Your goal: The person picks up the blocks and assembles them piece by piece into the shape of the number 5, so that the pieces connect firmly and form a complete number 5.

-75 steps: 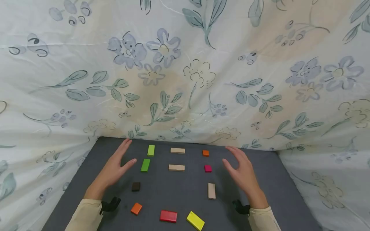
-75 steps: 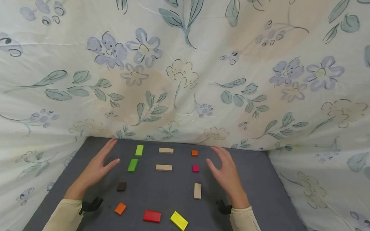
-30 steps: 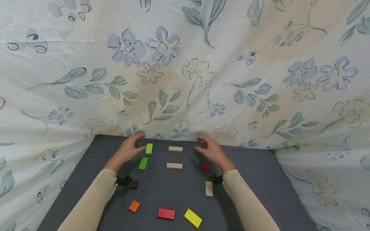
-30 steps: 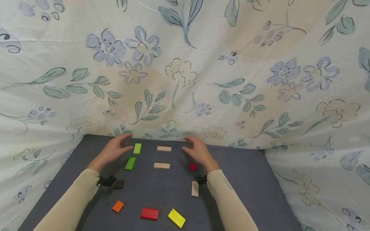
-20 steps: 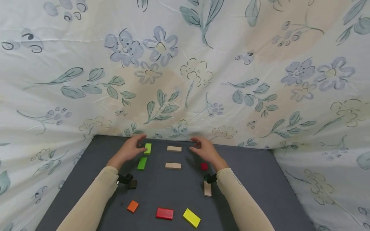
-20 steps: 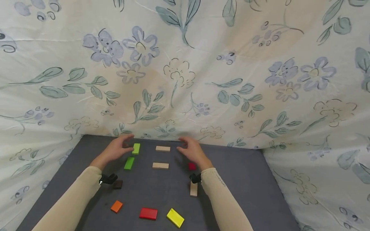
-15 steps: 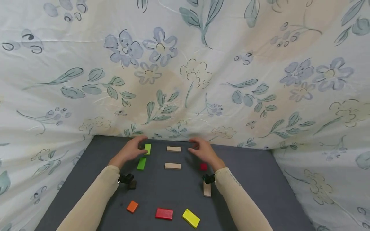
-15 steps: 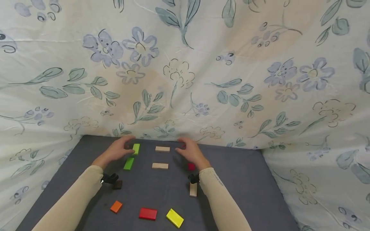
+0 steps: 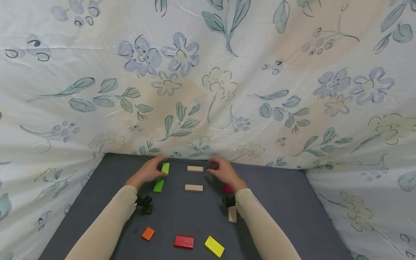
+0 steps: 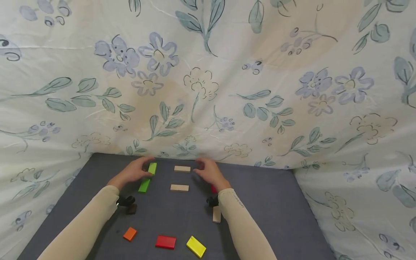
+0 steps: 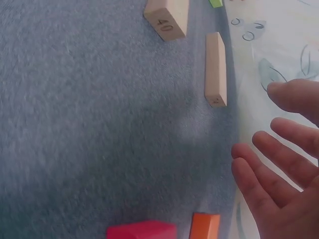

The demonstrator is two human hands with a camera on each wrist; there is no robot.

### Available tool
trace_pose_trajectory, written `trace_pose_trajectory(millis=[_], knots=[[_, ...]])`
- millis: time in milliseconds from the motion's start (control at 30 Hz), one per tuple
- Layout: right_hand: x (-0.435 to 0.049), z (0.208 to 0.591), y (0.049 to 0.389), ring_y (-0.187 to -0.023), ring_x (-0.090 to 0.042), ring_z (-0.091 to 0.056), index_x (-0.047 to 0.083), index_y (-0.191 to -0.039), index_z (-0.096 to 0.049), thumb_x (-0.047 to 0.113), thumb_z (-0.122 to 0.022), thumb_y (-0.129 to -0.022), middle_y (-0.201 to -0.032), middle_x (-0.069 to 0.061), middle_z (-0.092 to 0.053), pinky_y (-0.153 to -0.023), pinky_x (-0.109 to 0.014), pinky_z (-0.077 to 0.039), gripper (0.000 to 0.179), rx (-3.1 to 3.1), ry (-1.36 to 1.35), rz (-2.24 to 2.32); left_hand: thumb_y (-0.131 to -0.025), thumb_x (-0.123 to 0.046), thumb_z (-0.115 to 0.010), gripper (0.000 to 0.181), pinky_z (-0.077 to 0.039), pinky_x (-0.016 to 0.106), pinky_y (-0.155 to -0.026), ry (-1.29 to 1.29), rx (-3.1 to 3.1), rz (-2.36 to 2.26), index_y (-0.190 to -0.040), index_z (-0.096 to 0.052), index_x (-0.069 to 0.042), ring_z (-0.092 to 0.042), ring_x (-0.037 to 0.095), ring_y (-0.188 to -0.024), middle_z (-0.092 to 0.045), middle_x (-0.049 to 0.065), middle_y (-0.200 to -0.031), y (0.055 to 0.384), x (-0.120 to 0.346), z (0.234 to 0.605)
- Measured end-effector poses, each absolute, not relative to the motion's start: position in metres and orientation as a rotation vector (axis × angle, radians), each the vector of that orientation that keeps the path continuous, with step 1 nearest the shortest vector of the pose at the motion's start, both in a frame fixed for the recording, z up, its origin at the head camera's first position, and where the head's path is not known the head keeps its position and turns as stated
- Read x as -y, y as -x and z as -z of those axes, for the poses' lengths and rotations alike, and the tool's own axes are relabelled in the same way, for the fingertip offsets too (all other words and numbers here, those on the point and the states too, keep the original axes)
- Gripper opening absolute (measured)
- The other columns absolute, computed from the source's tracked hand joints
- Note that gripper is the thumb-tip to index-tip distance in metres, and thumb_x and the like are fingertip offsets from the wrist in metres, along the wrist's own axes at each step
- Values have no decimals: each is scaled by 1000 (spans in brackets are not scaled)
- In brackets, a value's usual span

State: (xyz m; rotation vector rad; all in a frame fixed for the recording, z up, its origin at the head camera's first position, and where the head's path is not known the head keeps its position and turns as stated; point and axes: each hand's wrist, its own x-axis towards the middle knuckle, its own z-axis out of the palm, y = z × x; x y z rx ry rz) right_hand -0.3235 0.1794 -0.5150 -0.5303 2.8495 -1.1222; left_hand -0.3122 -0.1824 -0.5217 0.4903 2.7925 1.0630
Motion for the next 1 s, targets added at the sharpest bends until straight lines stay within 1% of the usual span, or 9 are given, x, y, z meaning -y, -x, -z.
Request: trace_pose_trajectory(millis=[133, 267, 467, 600, 867, 1000], knots=[[-172, 518, 326, -111, -28, -72, 1, -141, -69, 16, -81, -100, -134, -12, -70, -92, -46, -61, 45, -2830, 526, 1131, -93, -7, -84, 70, -52, 61, -104, -466, -2783, -1071, -154, -53, 6, -59, 48, -128, -55, 30, -151, 316, 181, 525], [-164, 521, 329, -110, -28, -72, 2, -141, -69, 16, -81, -100, -135, -13, -70, -90, -44, -62, 44, -2812, 512, 1137, -93, -7, -85, 70, -53, 59, -100, -443, -2780, -1048, -154, -54, 6, -61, 42, -121, -57, 29, -148, 320, 179, 530], [-156, 529, 332, -111, -30, -72, 3, -138, -71, 12, -80, -100, -133, -13, -71, -90, -43, -62, 40, -2808, 501, 1112, -92, -7, -84, 70, -55, 57, -97, -405, -2758, -1051, -153, -54, 7, -62, 42, -121, -57, 30, -146, 324, 175, 535], [-151, 536, 335, -110, -27, -71, 4, -136, -72, 11, -80, -100, -132, -11, -71, -91, -42, -61, 37, -2826, 462, 1080, -92, -5, -84, 68, -55, 56, -97, -407, -2750, -1061, -152, -54, 8, -62, 43, -123, -57, 30, -146, 328, 174, 538], [-142, 538, 341, -103, -25, -69, 4, -132, -75, 8, -82, -98, -126, -11, -71, -83, -38, -62, 35, -2810, 385, 1096, -93, -5, -84, 64, -55, 57, -97, -407, -2764, -1069, -150, -58, 7, -63, 41, -119, -62, 28, -140, 336, 179, 541], [-140, 541, 347, -100, -24, -68, 5, -130, -76, 9, -81, -98, -123, -10, -72, -85, -41, -60, 32, -2828, 370, 1085, -94, -6, -83, 63, -55, 56, -97, -424, -2767, -1068, -150, -59, 6, -63, 40, -118, -62, 28, -140, 343, 180, 543]])
